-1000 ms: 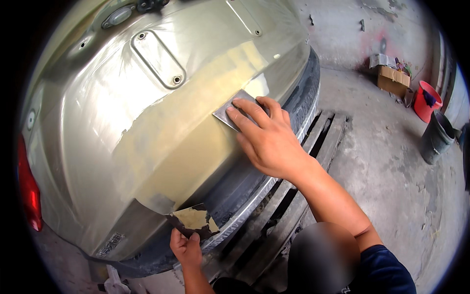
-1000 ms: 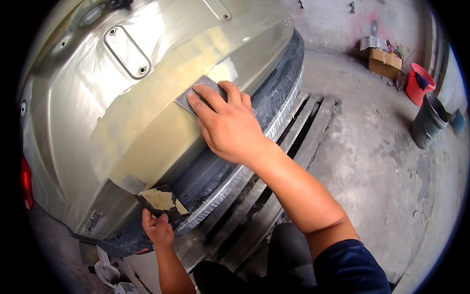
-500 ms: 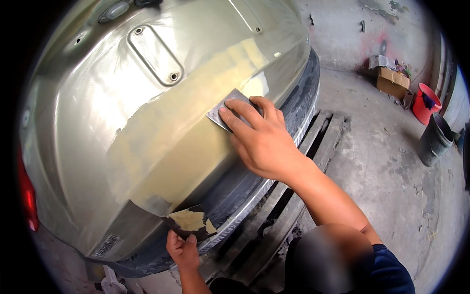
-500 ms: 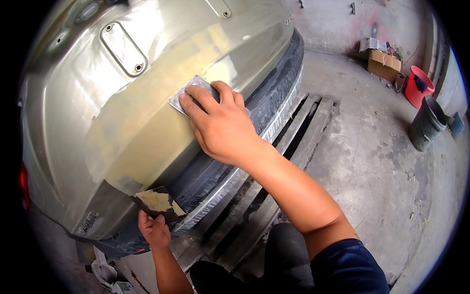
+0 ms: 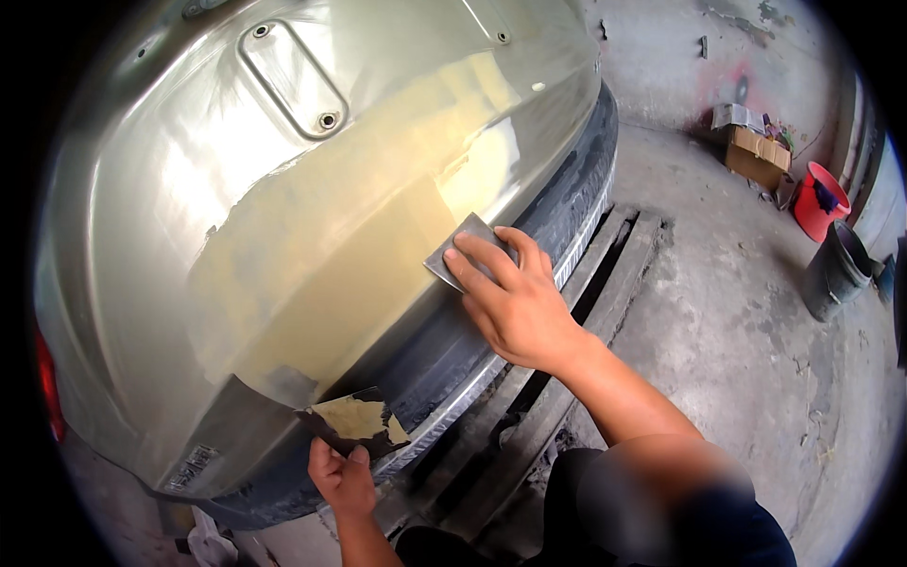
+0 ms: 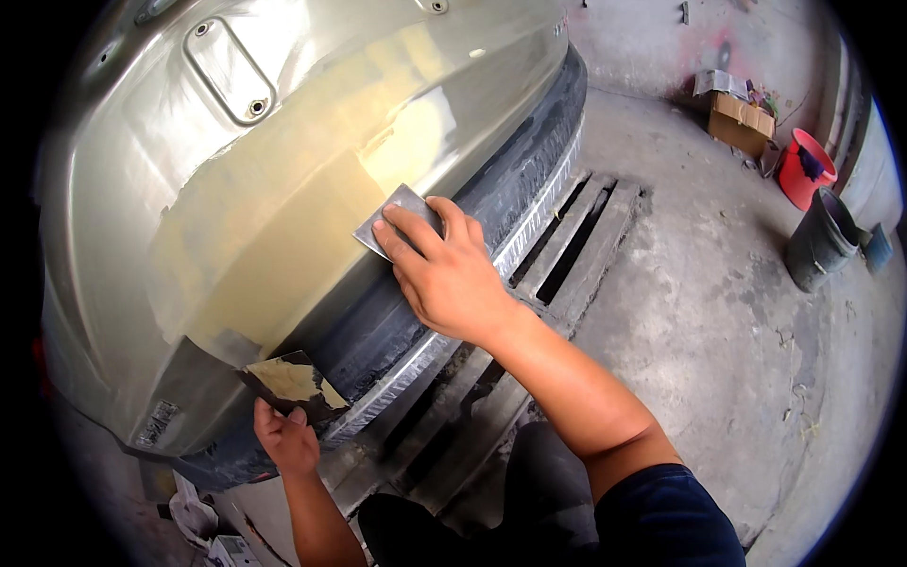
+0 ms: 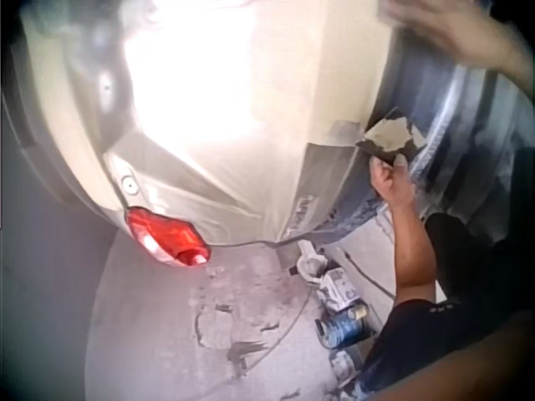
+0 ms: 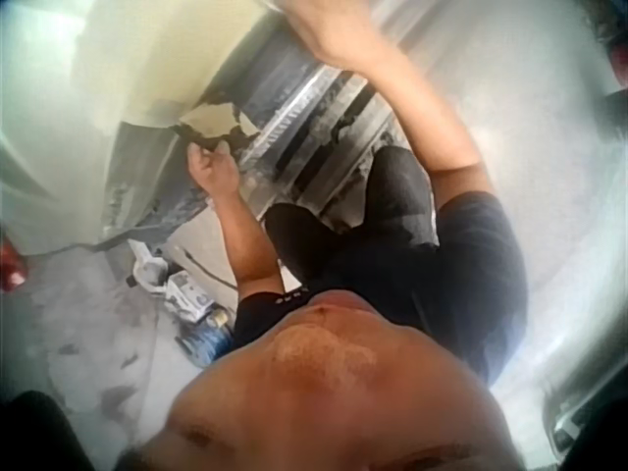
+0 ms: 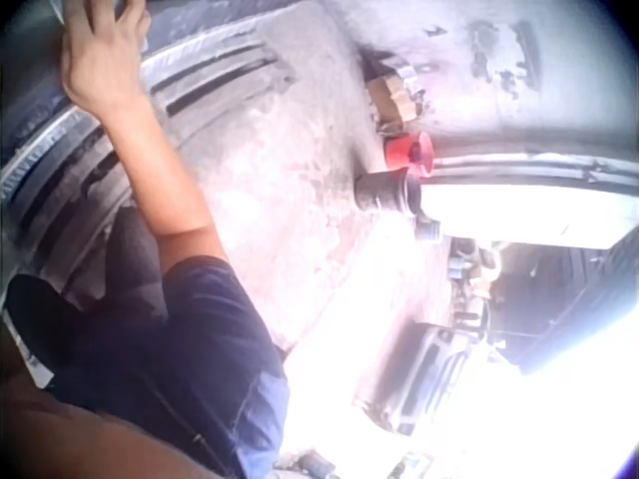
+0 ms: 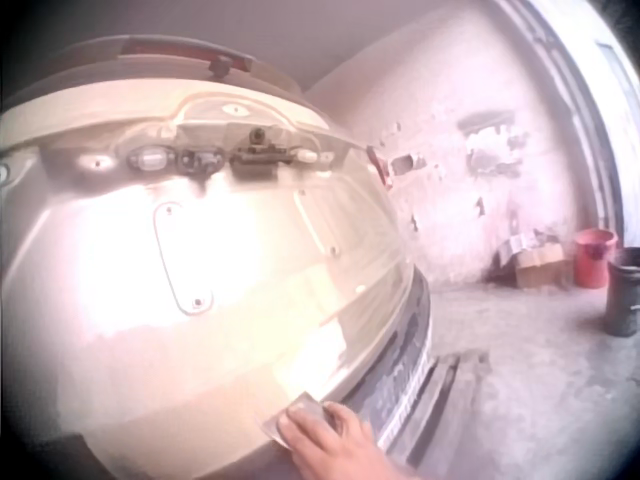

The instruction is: The person applies a yellowish body filler to the rear bumper of a silver car using a metal spreader. They repeatedly scoop filler from a larger putty knife and smooth it onto the surface to fill a damaged area.

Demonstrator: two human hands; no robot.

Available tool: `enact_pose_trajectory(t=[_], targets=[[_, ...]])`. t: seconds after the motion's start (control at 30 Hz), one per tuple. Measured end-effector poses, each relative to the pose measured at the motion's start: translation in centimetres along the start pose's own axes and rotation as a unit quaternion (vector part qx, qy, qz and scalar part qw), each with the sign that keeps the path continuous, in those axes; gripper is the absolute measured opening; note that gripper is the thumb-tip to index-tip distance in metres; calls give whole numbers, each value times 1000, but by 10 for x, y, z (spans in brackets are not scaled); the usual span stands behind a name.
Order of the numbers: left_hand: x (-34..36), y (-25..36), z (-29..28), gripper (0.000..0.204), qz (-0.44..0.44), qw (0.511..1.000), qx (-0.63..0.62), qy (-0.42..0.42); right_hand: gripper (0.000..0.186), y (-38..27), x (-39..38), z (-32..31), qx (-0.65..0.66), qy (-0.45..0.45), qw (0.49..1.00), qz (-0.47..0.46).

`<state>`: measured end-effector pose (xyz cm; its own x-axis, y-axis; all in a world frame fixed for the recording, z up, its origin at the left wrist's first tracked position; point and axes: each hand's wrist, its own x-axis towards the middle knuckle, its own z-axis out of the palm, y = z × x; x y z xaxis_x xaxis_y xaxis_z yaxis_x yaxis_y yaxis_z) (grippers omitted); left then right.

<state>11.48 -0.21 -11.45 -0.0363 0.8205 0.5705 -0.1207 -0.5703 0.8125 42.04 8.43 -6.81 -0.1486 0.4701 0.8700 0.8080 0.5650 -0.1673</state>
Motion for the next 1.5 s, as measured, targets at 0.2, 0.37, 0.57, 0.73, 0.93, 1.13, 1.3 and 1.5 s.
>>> enact_pose_trajectory(t=[0.2,0.37,0.57,0.73,0.93,1.13,1.3,1.5], targets=[[0,0,0,42,-14,1000,8,9,48,-1,-11,-3,-5,-27,1000,5],[1,-2,-4,43,-14,1000,-2,-5,47,-5,-9,-25,-28,-79,996,12],[3,0,-3,42,-23,1000,-19,-5,48,-11,18,-46,-28,4,999,21],[3,-2,-3,43,-37,999,-15,0,48,-21,45,-41,-16,44,999,0],[-1,-1,-8,43,-49,999,4,6,48,-36,45,-22,-23,27,999,-8],[0,-1,1,41,-17,999,-28,4,49,-35,5,-4,-18,-1,1000,3],[1,1,3,42,-23,1000,-21,3,49,-32,-14,-2,-16,-28,999,14],[4,2,3,43,-25,999,-44,7,47,-36,-2,-34,-25,-58,998,31]])
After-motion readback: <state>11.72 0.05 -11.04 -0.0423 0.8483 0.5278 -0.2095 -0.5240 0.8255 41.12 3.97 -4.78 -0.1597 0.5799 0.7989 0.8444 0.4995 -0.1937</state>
